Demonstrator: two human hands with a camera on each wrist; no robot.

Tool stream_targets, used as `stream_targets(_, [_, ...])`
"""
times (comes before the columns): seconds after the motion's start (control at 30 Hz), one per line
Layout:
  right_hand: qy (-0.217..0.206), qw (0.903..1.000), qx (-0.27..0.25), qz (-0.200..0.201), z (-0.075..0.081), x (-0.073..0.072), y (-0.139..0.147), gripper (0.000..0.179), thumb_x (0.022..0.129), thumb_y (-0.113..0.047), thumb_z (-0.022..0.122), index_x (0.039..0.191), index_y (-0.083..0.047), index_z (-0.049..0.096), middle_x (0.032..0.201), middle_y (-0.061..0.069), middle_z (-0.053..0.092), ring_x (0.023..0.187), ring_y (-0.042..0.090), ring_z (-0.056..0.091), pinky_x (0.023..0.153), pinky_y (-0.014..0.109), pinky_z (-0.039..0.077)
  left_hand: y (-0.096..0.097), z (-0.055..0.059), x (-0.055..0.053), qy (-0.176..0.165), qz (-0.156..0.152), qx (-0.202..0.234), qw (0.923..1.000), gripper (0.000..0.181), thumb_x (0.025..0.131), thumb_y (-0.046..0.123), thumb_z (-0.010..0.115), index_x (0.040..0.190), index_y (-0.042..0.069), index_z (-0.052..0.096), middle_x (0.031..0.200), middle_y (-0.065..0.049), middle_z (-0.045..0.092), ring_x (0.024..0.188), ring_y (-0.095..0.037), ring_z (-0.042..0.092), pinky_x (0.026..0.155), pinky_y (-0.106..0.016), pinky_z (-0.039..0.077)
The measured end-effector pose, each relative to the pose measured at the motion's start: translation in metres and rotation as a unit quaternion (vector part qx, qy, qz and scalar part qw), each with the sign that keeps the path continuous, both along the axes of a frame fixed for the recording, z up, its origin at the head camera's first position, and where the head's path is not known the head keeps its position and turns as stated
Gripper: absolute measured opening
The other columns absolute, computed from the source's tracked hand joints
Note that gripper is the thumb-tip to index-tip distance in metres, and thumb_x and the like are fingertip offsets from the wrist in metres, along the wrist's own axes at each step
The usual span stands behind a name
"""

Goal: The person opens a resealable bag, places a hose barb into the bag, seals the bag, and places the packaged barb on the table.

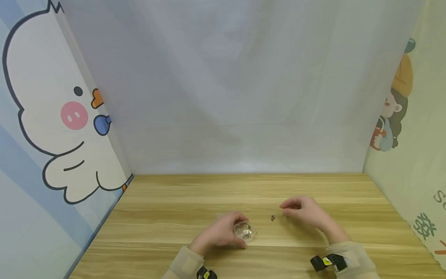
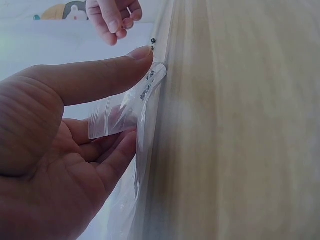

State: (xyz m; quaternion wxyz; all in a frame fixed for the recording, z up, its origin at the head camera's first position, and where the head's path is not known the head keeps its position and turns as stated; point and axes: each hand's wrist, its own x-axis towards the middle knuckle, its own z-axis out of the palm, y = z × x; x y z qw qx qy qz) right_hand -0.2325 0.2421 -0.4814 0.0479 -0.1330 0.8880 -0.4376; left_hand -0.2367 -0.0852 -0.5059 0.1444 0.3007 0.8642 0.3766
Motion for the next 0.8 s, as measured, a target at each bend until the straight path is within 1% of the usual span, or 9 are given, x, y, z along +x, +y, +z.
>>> stream_targets(0.2, [-0.004, 0.9999, -0.002, -0.015, -0.002, -0.001, 0.006, 0.023, 0.099, -0.018, 0.078, 0.117, -0.004, 0.079, 0.115, 0.009, 0.077, 0.105, 0.022, 0.070, 0.092, 0.039, 0.057, 0.000, 0.001, -0.001, 0.002, -0.001, 0.001, 1.0000, 0.072, 0.070, 0.012, 0.100, 0.133, 0.003, 0.066, 0.131, -0.004, 0.068, 0.124, -0.022, 0.063, 0.112, -0.039, 0.049])
stream_targets(0.37, [-0.006, 0.9993, 0.014, -0.033, -0.007, -0.002, 0.010, 0.024, 0.098, -0.020, 0.079, 0.116, -0.003, 0.079, 0.113, 0.008, 0.077, 0.102, 0.021, 0.069, 0.091, 0.040, 0.056, 0.000, -0.001, -0.001, 0.000, -0.002, -0.002, 1.0000, 0.073, 0.071, 0.013, 0.100, 0.134, 0.004, 0.066, 0.132, -0.003, 0.068, 0.125, -0.021, 0.062, 0.112, -0.039, 0.049])
stream_targets(0.47, [-0.012, 0.9991, 0.018, -0.037, -0.010, -0.003, 0.013, 0.025, 0.097, -0.019, 0.080, 0.116, -0.003, 0.079, 0.111, 0.007, 0.077, 0.101, 0.020, 0.069, 0.090, 0.039, 0.056, 0.000, -0.002, -0.002, 0.001, -0.002, -0.004, 1.0000, 0.072, 0.071, 0.013, 0.100, 0.134, 0.004, 0.066, 0.132, -0.003, 0.068, 0.125, -0.021, 0.062, 0.112, -0.039, 0.049])
stream_targets(0.53, [-0.021, 0.9990, 0.018, -0.036, -0.012, -0.003, 0.014, 0.025, 0.096, -0.017, 0.081, 0.116, -0.003, 0.078, 0.110, 0.006, 0.077, 0.100, 0.019, 0.068, 0.089, 0.038, 0.056, 0.000, -0.003, -0.002, 0.003, -0.001, -0.006, 1.0000, 0.073, 0.071, 0.013, 0.100, 0.134, 0.004, 0.066, 0.132, -0.003, 0.068, 0.125, -0.021, 0.062, 0.113, -0.039, 0.048])
stream_targets(0.63, [-0.025, 0.9992, 0.021, -0.025, -0.015, -0.005, 0.016, 0.024, 0.094, -0.014, 0.081, 0.115, -0.002, 0.078, 0.107, 0.004, 0.077, 0.099, 0.018, 0.068, 0.087, 0.034, 0.056, 0.000, -0.003, -0.002, 0.006, -0.001, -0.008, 1.0000, 0.073, 0.071, 0.014, 0.100, 0.134, 0.004, 0.066, 0.132, -0.003, 0.067, 0.125, -0.021, 0.062, 0.113, -0.039, 0.048])
stream_targets(0.8, [-0.019, 0.9996, 0.021, -0.005, -0.021, -0.007, 0.016, 0.024, 0.093, -0.012, 0.081, 0.113, 0.000, 0.077, 0.104, 0.003, 0.076, 0.096, 0.018, 0.068, 0.084, 0.030, 0.055, 0.000, -0.004, -0.003, 0.004, -0.001, -0.006, 1.0000, 0.073, 0.071, 0.014, 0.100, 0.134, 0.004, 0.066, 0.132, -0.003, 0.067, 0.125, -0.021, 0.062, 0.113, -0.039, 0.048])
